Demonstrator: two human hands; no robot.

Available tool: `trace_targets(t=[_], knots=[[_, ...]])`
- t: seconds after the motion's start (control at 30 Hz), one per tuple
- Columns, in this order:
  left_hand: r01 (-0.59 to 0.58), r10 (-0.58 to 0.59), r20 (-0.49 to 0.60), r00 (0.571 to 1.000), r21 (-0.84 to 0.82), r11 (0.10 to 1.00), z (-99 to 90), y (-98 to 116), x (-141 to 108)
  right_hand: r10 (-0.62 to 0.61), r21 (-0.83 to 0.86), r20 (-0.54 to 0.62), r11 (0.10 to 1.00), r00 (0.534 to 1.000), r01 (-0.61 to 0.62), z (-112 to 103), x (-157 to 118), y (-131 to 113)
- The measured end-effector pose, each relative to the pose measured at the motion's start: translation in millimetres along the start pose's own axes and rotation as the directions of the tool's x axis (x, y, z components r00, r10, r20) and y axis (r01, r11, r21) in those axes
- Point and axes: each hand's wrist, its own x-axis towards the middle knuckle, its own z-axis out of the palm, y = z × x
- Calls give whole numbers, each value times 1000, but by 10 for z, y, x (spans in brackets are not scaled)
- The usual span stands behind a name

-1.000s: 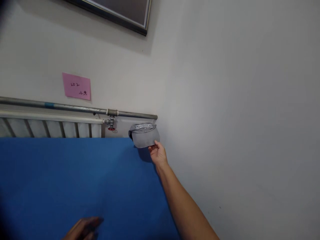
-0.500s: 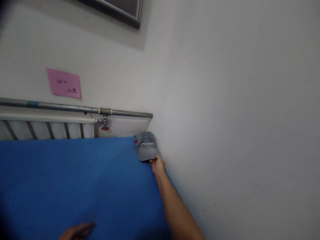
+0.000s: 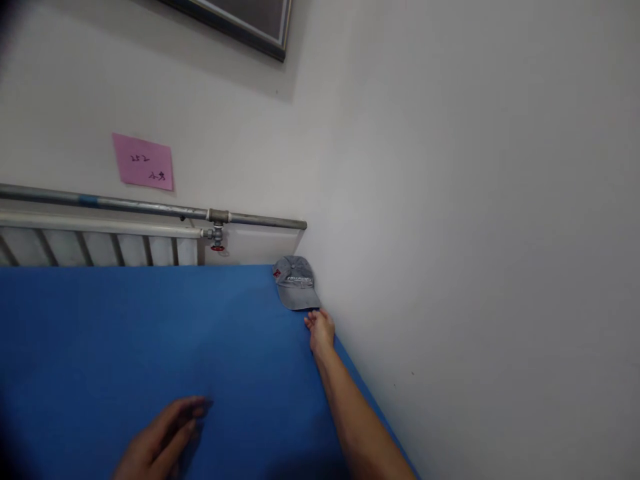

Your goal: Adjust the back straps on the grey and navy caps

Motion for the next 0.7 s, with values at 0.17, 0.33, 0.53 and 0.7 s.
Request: trace_targets(t=[0.17,0.33,0.53,0.7], knots=[[-5,-2,-63,998,-114,993,78,394,-99,47,-113,194,993,980,-25,145,-892,62],[42,-169,-374,912,-325,945,-354,401,-39,167,-413,537,907,827,85,642,-1678,343],[-142,-205,-800,564,-338,930,-1876,322,-461,230,-471,780,828,582,303,1021,-2583,587],[-280,-402,-868,292,-480,832,-3101,372,-574,245,-463,800,833,548,303,1086,-2724,609]])
